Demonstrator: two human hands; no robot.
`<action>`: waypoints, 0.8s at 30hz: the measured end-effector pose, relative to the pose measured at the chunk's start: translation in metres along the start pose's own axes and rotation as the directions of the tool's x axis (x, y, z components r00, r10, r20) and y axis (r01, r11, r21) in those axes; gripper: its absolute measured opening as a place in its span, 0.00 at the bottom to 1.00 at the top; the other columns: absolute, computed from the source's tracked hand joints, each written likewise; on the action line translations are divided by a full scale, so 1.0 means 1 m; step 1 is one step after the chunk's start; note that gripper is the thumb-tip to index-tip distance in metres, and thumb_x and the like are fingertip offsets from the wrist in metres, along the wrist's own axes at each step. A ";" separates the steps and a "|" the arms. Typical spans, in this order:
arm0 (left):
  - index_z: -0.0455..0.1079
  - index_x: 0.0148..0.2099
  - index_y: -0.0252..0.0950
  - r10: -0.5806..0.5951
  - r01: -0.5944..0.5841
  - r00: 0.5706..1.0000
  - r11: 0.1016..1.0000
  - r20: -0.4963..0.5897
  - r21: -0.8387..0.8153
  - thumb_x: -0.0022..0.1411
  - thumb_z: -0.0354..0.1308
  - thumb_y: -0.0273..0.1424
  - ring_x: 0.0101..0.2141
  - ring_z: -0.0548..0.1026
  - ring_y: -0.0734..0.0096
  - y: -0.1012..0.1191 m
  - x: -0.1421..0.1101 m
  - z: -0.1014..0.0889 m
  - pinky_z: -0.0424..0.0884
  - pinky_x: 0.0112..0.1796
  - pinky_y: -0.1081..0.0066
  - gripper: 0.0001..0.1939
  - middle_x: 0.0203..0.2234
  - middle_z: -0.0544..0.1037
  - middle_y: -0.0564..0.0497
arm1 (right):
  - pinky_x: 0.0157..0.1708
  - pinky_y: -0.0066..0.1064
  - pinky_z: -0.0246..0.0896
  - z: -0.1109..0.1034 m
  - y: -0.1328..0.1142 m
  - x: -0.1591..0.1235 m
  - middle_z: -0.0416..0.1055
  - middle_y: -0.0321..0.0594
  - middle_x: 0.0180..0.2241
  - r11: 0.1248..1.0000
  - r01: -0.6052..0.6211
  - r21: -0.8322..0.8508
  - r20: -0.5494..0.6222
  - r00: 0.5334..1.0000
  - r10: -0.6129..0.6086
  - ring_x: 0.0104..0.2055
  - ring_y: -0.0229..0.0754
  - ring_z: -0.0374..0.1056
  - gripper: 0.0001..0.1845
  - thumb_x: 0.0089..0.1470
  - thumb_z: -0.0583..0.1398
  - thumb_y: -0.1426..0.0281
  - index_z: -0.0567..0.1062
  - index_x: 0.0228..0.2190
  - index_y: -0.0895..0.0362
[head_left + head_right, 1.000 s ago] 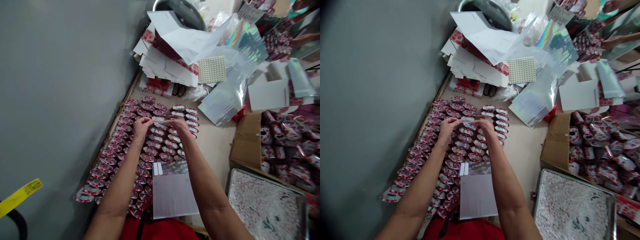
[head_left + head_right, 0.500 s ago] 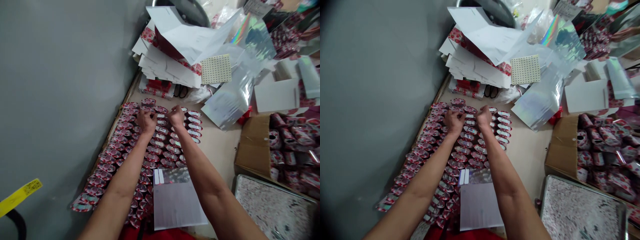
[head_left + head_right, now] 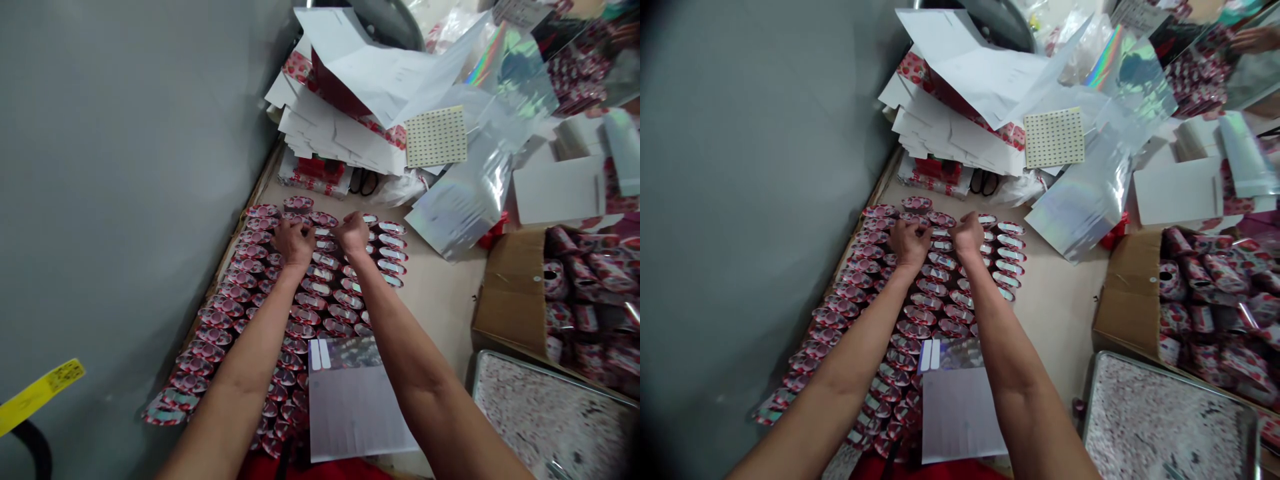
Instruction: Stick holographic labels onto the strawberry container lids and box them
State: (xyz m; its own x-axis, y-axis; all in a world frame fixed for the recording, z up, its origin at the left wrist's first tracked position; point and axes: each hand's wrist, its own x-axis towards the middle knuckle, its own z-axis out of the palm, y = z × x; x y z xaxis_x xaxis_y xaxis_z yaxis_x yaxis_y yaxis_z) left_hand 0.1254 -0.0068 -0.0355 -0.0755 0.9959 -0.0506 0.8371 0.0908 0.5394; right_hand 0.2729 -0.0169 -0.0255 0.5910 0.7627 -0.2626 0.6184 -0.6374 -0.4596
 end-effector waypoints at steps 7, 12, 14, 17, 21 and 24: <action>0.79 0.35 0.41 -0.005 0.005 1.000 1.000 0.008 0.004 0.60 0.68 0.38 0.54 0.68 0.40 0.006 0.001 -0.002 0.65 0.52 0.47 0.06 0.48 0.73 0.40 | 0.43 0.37 0.62 -0.003 -0.012 -0.005 0.78 0.49 0.42 0.996 0.061 -0.065 -0.028 0.998 -0.063 0.46 0.53 0.73 0.22 0.50 0.61 0.73 0.69 0.49 0.59; 0.72 0.52 0.37 -0.094 0.096 0.995 0.993 -0.019 0.066 0.55 0.72 0.42 0.58 0.66 0.35 0.010 0.007 -0.006 0.66 0.55 0.44 0.26 0.57 0.69 0.33 | 0.46 0.41 0.65 -0.007 -0.012 -0.007 0.77 0.50 0.42 0.991 0.025 -0.129 -0.033 0.999 -0.029 0.46 0.55 0.74 0.25 0.53 0.61 0.72 0.65 0.53 0.60; 0.68 0.56 0.36 -0.119 0.117 0.993 0.988 0.007 0.103 0.52 0.74 0.42 0.59 0.66 0.33 0.011 0.013 -0.008 0.66 0.55 0.43 0.33 0.59 0.67 0.32 | 0.46 0.43 0.67 -0.010 -0.004 -0.008 0.77 0.51 0.44 0.991 -0.035 -0.133 -0.026 0.999 0.032 0.46 0.56 0.74 0.27 0.53 0.64 0.67 0.65 0.53 0.58; 0.69 0.54 0.37 -0.133 0.122 0.986 0.986 0.098 0.115 0.51 0.75 0.40 0.60 0.65 0.31 0.013 0.026 -0.008 0.66 0.55 0.42 0.32 0.59 0.67 0.31 | 0.47 0.43 0.68 -0.012 0.005 -0.007 0.77 0.50 0.45 0.994 -0.045 -0.099 0.034 0.998 0.049 0.48 0.56 0.74 0.25 0.53 0.66 0.61 0.68 0.49 0.56; 0.71 0.48 0.37 -0.118 0.111 0.987 0.992 0.113 0.061 0.50 0.76 0.39 0.58 0.68 0.35 0.014 0.037 -0.007 0.67 0.55 0.46 0.27 0.56 0.70 0.35 | 0.48 0.43 0.67 -0.020 0.007 -0.005 0.78 0.47 0.46 0.999 0.008 -0.043 0.066 0.998 -0.005 0.49 0.55 0.73 0.17 0.56 0.64 0.63 0.71 0.46 0.54; 0.71 0.46 0.36 -0.010 0.022 0.990 0.996 0.139 -0.089 0.56 0.72 0.42 0.50 0.75 0.50 0.008 0.017 -0.022 0.70 0.50 0.57 0.22 0.47 0.76 0.41 | 0.48 0.41 0.64 -0.042 0.017 -0.023 0.78 0.44 0.44 0.991 0.124 0.043 0.053 0.991 -0.126 0.47 0.52 0.72 0.15 0.59 0.62 0.61 0.73 0.45 0.55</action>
State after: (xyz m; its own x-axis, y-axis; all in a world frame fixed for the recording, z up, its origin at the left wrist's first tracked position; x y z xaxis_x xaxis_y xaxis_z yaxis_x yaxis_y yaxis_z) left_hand 0.1185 0.0105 -0.0137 -0.0078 0.9851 -0.1717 0.7837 0.1127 0.6109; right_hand 0.2912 -0.0499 0.0081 0.4801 0.8418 -0.2466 0.6644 -0.5325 -0.5244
